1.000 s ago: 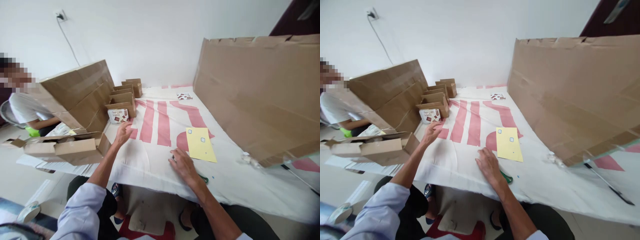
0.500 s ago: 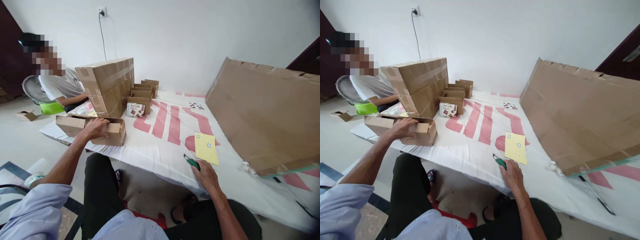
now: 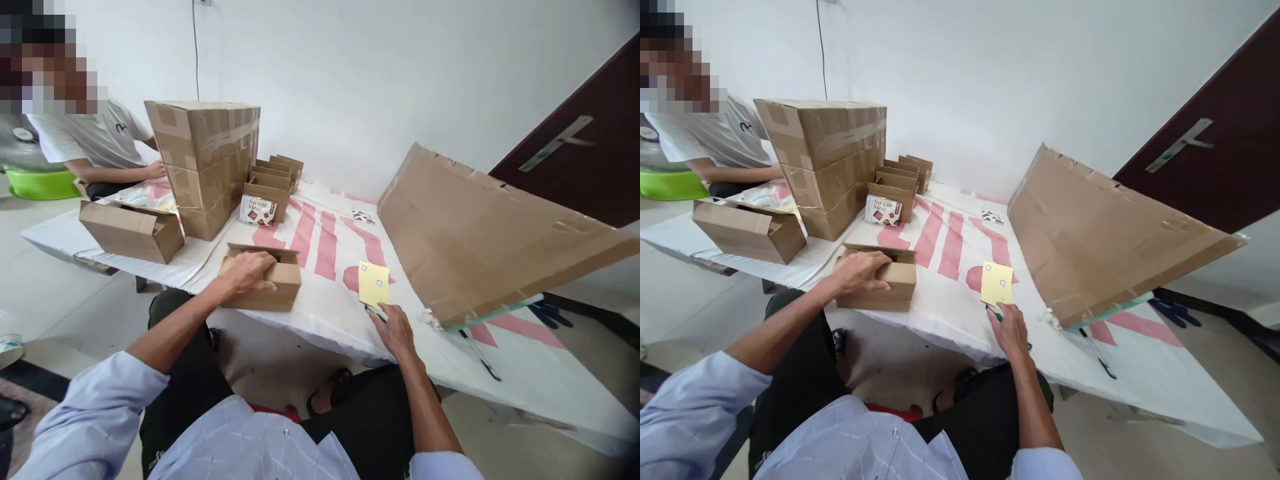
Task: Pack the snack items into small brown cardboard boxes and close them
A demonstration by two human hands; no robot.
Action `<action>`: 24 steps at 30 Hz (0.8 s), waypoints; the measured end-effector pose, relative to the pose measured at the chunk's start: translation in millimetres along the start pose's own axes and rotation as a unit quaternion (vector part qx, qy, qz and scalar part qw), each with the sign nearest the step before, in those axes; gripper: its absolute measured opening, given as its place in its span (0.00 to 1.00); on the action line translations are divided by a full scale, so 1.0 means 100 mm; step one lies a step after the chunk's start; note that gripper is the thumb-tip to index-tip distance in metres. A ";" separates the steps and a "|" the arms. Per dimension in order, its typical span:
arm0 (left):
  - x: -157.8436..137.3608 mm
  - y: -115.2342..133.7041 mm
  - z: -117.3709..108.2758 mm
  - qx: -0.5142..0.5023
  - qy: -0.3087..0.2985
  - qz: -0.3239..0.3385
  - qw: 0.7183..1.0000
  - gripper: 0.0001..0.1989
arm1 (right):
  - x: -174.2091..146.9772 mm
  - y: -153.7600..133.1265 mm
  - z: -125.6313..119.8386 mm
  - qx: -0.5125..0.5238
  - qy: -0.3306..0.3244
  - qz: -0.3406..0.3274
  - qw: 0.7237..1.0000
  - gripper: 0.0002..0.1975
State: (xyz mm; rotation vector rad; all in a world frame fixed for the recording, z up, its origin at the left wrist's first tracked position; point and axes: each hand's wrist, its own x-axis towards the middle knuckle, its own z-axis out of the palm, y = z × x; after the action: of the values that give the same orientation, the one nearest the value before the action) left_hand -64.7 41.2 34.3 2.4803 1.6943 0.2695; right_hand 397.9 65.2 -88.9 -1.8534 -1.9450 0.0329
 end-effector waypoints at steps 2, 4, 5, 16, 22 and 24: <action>0.08 0.29 0.11 0.001 -0.001 0.027 1.000 0.27 | 0.06 -0.41 -0.06 0.117 -0.001 -0.048 0.992 0.19; 0.10 0.42 0.21 -0.015 0.019 0.057 0.998 0.30 | 0.09 -0.83 -0.13 0.207 -0.012 -0.092 0.974 0.21; 0.09 0.41 0.25 -0.032 0.040 0.074 0.996 0.31 | 0.10 -1.02 -0.17 0.233 -0.020 -0.114 0.966 0.21; -0.51 -0.62 0.25 -0.213 0.229 0.050 0.949 0.25 | 0.17 -1.85 -0.29 0.210 -0.036 -0.251 0.944 0.26; -0.30 -0.72 0.51 -0.343 0.143 0.077 0.925 0.35 | 0.26 -1.87 -0.24 0.209 -0.070 -0.229 0.948 0.32; -0.27 -0.72 0.57 -0.361 0.140 0.093 0.917 0.36 | 0.24 -1.85 -0.24 0.208 -0.065 -0.234 0.947 0.25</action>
State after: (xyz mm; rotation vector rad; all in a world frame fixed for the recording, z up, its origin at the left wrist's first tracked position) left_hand -127.8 41.7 -38.5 2.0765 1.1196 1.0940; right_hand 231.7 63.8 -1.3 -1.1193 -2.2129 0.3935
